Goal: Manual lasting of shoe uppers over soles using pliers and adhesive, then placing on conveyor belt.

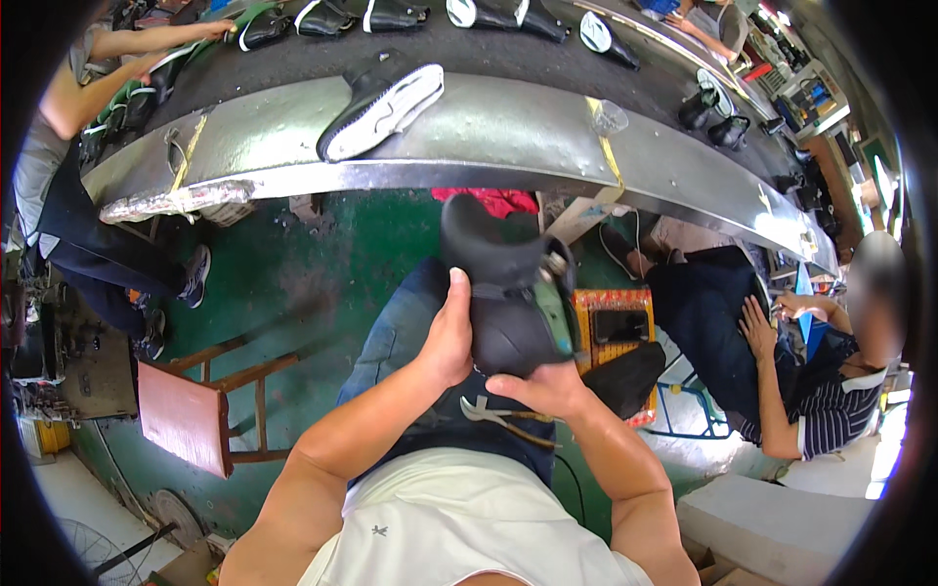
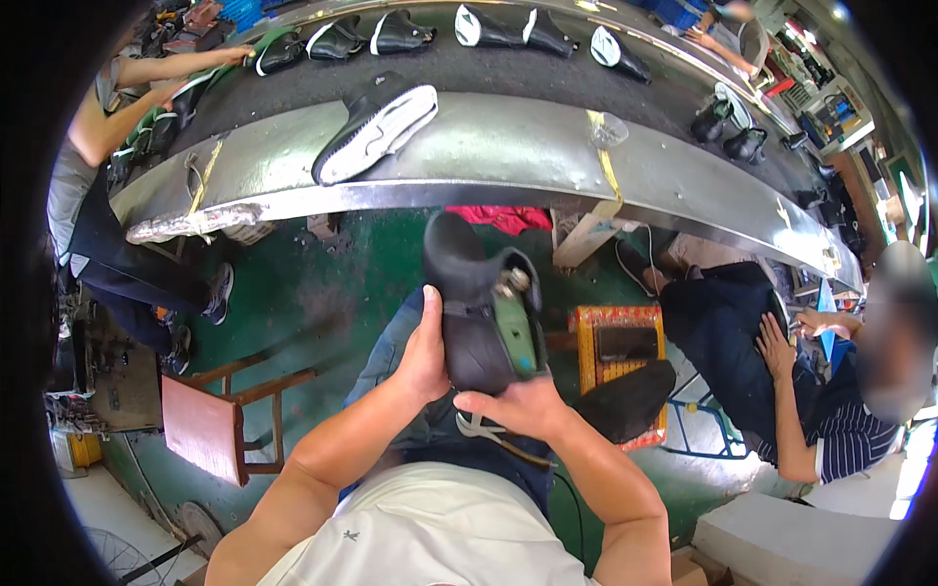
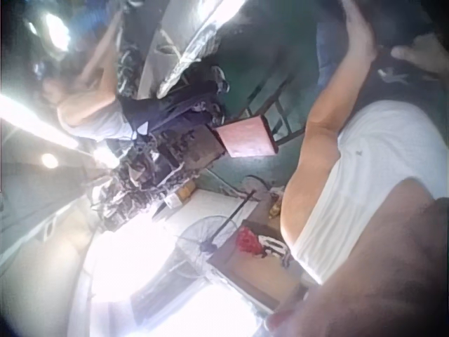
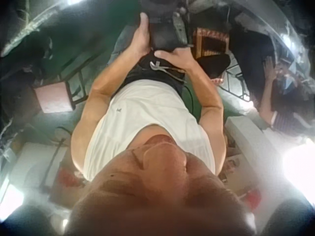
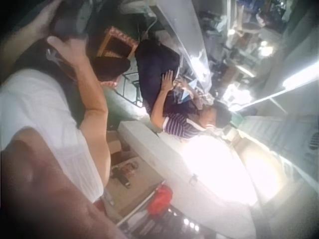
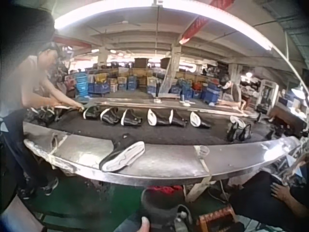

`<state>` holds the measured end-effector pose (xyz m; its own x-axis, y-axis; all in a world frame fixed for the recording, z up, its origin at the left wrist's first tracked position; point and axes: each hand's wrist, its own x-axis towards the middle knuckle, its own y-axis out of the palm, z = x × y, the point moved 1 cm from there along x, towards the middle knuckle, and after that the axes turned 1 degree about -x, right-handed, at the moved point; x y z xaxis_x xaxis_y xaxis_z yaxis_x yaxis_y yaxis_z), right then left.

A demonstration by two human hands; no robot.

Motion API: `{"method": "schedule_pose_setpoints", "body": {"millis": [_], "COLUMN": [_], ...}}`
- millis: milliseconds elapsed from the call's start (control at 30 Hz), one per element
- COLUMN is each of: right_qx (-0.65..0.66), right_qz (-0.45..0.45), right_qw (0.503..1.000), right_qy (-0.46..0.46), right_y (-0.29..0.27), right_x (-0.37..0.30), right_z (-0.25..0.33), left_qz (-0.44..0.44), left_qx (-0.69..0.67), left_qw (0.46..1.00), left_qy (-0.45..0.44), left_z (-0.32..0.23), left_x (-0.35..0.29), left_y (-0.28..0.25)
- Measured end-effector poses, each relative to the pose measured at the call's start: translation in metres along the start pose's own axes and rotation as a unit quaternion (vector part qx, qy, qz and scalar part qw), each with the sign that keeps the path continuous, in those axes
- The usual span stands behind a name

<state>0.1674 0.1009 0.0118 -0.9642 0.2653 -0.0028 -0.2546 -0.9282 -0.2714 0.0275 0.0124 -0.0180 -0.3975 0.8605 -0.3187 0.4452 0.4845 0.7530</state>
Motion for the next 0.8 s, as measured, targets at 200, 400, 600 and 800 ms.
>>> {"method": "schedule_pose_setpoints", "body": {"millis": [200, 400, 600, 800], "right_qx": [0.348, 0.507, 0.031, -0.392], "right_qz": [-0.127, -0.241, -0.530, -0.450], "right_qw": [0.926, 0.824, 0.844, 0.783], "right_qy": [-0.079, -0.079, -0.079, 0.173], "right_y": [-0.057, -0.141, -0.257, -0.260], "right_x": [0.061, 0.231, 0.422, 0.476], "right_z": [0.020, 0.039, -0.060, -0.105], "left_qz": [0.051, -0.286, -0.237, -0.217], "left_qx": [0.598, 0.795, 0.814, 0.796], "left_qw": [0.745, 0.411, 0.505, 0.547], "left_qy": [0.291, 0.343, 0.165, 0.144], "left_z": [-0.127, -0.246, -0.280, -0.294], "left_x": [0.034, 0.101, 0.119, 0.125], "left_y": [0.022, -0.023, -0.031, -0.034]}}
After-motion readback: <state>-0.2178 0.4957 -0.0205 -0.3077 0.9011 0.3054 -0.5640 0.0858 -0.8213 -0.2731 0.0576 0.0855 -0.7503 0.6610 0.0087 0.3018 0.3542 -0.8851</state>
